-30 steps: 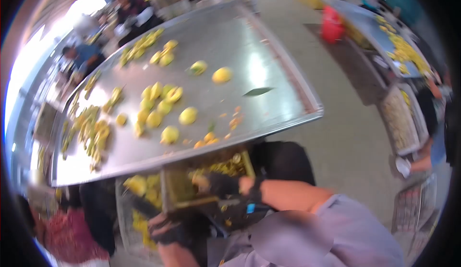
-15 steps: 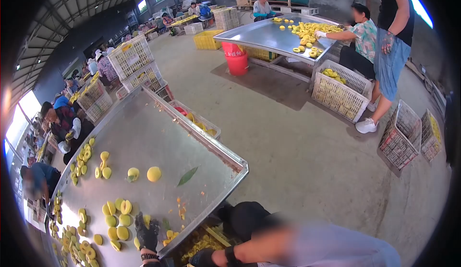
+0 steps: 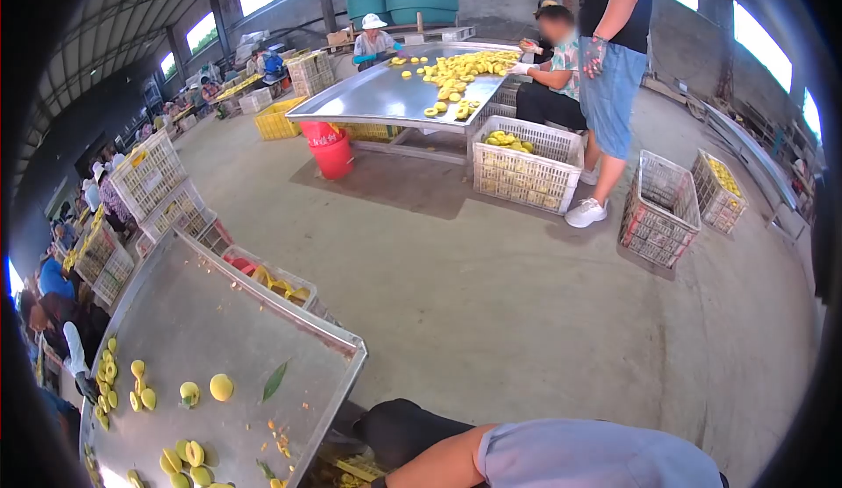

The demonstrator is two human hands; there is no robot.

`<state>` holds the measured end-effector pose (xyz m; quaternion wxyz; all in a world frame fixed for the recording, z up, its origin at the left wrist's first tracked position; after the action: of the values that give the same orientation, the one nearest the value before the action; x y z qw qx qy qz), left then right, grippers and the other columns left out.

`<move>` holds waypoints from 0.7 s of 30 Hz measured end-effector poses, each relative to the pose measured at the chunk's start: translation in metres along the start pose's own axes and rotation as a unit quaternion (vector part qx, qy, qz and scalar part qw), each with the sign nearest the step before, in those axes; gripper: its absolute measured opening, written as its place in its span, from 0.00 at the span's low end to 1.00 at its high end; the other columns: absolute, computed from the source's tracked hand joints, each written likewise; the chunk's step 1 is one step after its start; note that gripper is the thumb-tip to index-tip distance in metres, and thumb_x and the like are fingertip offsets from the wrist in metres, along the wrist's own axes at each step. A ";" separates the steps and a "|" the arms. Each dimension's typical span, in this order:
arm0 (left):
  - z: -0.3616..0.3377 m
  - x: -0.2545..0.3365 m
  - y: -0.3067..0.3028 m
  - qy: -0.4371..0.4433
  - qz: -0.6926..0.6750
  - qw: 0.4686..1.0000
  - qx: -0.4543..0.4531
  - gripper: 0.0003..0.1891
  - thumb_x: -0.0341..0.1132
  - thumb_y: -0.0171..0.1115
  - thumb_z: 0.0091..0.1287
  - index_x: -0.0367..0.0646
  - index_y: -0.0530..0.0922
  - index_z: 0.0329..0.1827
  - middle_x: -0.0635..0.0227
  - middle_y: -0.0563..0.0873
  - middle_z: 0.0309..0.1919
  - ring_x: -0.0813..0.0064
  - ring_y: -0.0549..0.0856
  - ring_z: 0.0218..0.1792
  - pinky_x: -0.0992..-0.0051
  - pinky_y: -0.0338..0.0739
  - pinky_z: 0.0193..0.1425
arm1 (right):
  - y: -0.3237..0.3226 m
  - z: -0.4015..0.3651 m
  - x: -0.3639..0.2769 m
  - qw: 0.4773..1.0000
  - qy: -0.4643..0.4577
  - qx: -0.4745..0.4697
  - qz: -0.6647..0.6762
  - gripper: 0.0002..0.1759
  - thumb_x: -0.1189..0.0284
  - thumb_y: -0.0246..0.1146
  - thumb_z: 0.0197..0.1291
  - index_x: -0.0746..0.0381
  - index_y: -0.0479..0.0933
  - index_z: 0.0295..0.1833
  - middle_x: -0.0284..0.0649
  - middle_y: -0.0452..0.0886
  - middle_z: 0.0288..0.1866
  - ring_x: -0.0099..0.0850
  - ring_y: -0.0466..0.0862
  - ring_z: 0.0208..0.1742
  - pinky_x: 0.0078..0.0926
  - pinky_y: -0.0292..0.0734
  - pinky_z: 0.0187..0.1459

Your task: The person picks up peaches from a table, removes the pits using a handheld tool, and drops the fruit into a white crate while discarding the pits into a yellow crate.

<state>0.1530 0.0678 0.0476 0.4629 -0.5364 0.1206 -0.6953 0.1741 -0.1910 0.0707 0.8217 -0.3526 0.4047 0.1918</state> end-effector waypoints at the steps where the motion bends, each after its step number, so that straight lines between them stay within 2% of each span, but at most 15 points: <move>1: -0.002 0.026 0.006 0.009 -0.034 0.999 0.001 0.20 0.35 0.42 0.73 0.37 0.65 0.65 0.62 0.76 0.54 0.75 0.75 0.52 0.76 0.69 0.59 | 0.012 0.000 0.014 0.992 -0.052 0.099 -0.058 0.19 0.64 0.54 0.62 0.62 0.72 0.55 0.52 0.78 0.44 0.49 0.78 0.43 0.42 0.73 0.45; 2: -0.007 0.049 0.010 -0.002 -0.106 0.994 -0.008 0.20 0.33 0.43 0.71 0.37 0.65 0.65 0.61 0.76 0.54 0.73 0.75 0.53 0.75 0.69 0.59 | 0.023 -0.003 0.020 0.970 -0.106 0.190 -0.105 0.19 0.64 0.53 0.62 0.60 0.72 0.56 0.51 0.78 0.43 0.48 0.78 0.42 0.42 0.73 0.44; 4: -0.022 0.090 0.025 -0.057 -0.290 0.955 -0.036 0.21 0.30 0.45 0.68 0.37 0.64 0.65 0.59 0.75 0.55 0.69 0.75 0.54 0.73 0.70 0.59 | -0.022 -0.006 -0.013 0.937 -0.201 0.175 -0.226 0.21 0.69 0.55 0.63 0.64 0.69 0.61 0.49 0.74 0.56 0.41 0.74 0.56 0.34 0.68 0.56; 6: -0.050 0.123 0.026 -0.079 -0.390 0.917 -0.037 0.23 0.26 0.47 0.66 0.36 0.64 0.65 0.57 0.75 0.56 0.66 0.76 0.55 0.72 0.71 0.60 | 0.008 0.004 -0.002 0.980 -0.148 0.102 0.080 0.22 0.71 0.57 0.63 0.67 0.68 0.62 0.48 0.72 0.61 0.39 0.72 0.62 0.32 0.65 0.62; 7: -0.063 0.133 0.025 -0.078 -0.406 0.910 -0.024 0.24 0.25 0.48 0.64 0.36 0.64 0.65 0.56 0.74 0.56 0.64 0.76 0.55 0.71 0.71 0.60 | 0.018 0.005 -0.002 0.983 -0.121 0.109 0.088 0.23 0.70 0.58 0.63 0.66 0.68 0.62 0.50 0.73 0.59 0.42 0.73 0.60 0.35 0.66 0.61; 8: -0.076 0.139 0.022 -0.082 -0.400 0.913 0.003 0.25 0.23 0.49 0.63 0.35 0.64 0.65 0.54 0.74 0.57 0.62 0.76 0.55 0.70 0.71 0.60 | 0.017 0.003 -0.003 0.970 -0.168 0.084 -0.157 0.24 0.69 0.59 0.61 0.66 0.68 0.61 0.51 0.75 0.55 0.46 0.74 0.56 0.36 0.68 0.58; 9: -0.090 0.141 0.019 -0.083 -0.372 0.924 0.041 0.26 0.21 0.50 0.61 0.35 0.64 0.65 0.53 0.74 0.57 0.61 0.76 0.56 0.70 0.72 0.60 | 0.016 0.008 -0.009 0.983 -0.152 0.094 -0.035 0.24 0.68 0.60 0.61 0.66 0.68 0.61 0.52 0.76 0.53 0.48 0.74 0.55 0.38 0.68 0.56; 10: -0.104 0.137 0.017 -0.090 -0.326 0.938 0.079 0.27 0.23 0.55 0.62 0.34 0.61 0.66 0.56 0.73 0.58 0.65 0.74 0.57 0.71 0.70 0.61 | 0.021 0.006 -0.010 0.988 -0.020 0.074 0.137 0.22 0.69 0.60 0.60 0.66 0.69 0.58 0.50 0.76 0.50 0.48 0.75 0.53 0.37 0.69 0.53; 11: -0.117 0.132 0.014 -0.101 -0.277 0.948 0.116 0.30 0.25 0.59 0.63 0.33 0.58 0.68 0.59 0.73 0.59 0.70 0.72 0.59 0.73 0.68 0.62 | 0.021 0.005 -0.019 0.980 0.017 0.077 0.183 0.19 0.70 0.61 0.60 0.66 0.70 0.55 0.49 0.77 0.47 0.47 0.77 0.49 0.35 0.72 0.50; 14: -0.133 0.102 0.012 -0.024 -0.044 0.990 0.132 0.33 0.21 0.58 0.62 0.32 0.55 0.70 0.59 0.69 0.63 0.68 0.71 0.60 0.72 0.68 0.63 | 0.029 0.000 -0.012 0.990 0.011 0.025 0.139 0.20 0.71 0.61 0.58 0.66 0.69 0.54 0.51 0.78 0.43 0.49 0.79 0.44 0.36 0.74 0.44; 15: -0.137 0.103 0.014 -0.041 -0.032 0.981 0.188 0.27 0.25 0.54 0.66 0.29 0.57 0.68 0.58 0.73 0.57 0.69 0.74 0.57 0.71 0.70 0.62 | 0.030 -0.003 -0.015 0.996 0.012 -0.013 0.086 0.20 0.71 0.62 0.57 0.66 0.69 0.53 0.51 0.78 0.43 0.48 0.80 0.42 0.37 0.75 0.42; 17: -0.142 0.095 0.005 -0.078 -0.199 0.961 0.174 0.25 0.26 0.51 0.69 0.30 0.58 0.67 0.59 0.73 0.57 0.68 0.74 0.56 0.71 0.70 0.62 | 0.038 -0.005 -0.022 0.996 0.016 -0.079 -0.031 0.21 0.71 0.65 0.54 0.66 0.69 0.52 0.51 0.78 0.41 0.47 0.81 0.39 0.38 0.76 0.38; 18: -0.144 0.095 0.002 -0.095 -0.283 0.940 0.164 0.23 0.26 0.49 0.70 0.30 0.58 0.67 0.59 0.73 0.56 0.68 0.74 0.56 0.71 0.70 0.62 | 0.044 -0.007 -0.023 0.996 -0.002 -0.075 -0.048 0.20 0.71 0.64 0.54 0.66 0.69 0.51 0.52 0.78 0.39 0.49 0.80 0.37 0.40 0.75 0.36; 19: -0.150 0.096 -0.002 -0.095 -0.364 0.910 0.176 0.26 0.33 0.44 0.74 0.33 0.51 0.71 0.56 0.68 0.63 0.68 0.72 0.61 0.69 0.67 0.66 | 0.051 -0.008 -0.023 0.995 -0.020 -0.070 -0.066 0.20 0.70 0.64 0.55 0.66 0.69 0.50 0.53 0.78 0.38 0.51 0.80 0.35 0.42 0.74 0.33; 21: -0.153 0.087 -0.005 -0.104 -0.414 0.888 0.171 0.25 0.35 0.42 0.75 0.34 0.51 0.71 0.58 0.69 0.62 0.68 0.72 0.60 0.69 0.68 0.65 | 0.058 -0.008 -0.025 0.993 -0.030 -0.068 -0.092 0.19 0.68 0.62 0.55 0.66 0.70 0.49 0.54 0.78 0.35 0.53 0.79 0.34 0.43 0.74 0.31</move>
<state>0.0199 -0.0468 0.0452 0.2274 -0.5195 -0.2822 -0.7738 0.1196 -0.1583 0.0626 0.8214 -0.4376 0.3322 0.1533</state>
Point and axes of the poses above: each hand's wrist, its own z-axis towards the middle knuckle, its own y-axis out of the palm, x = y × z, the point moved 2 cm from there along z, towards the middle knuckle
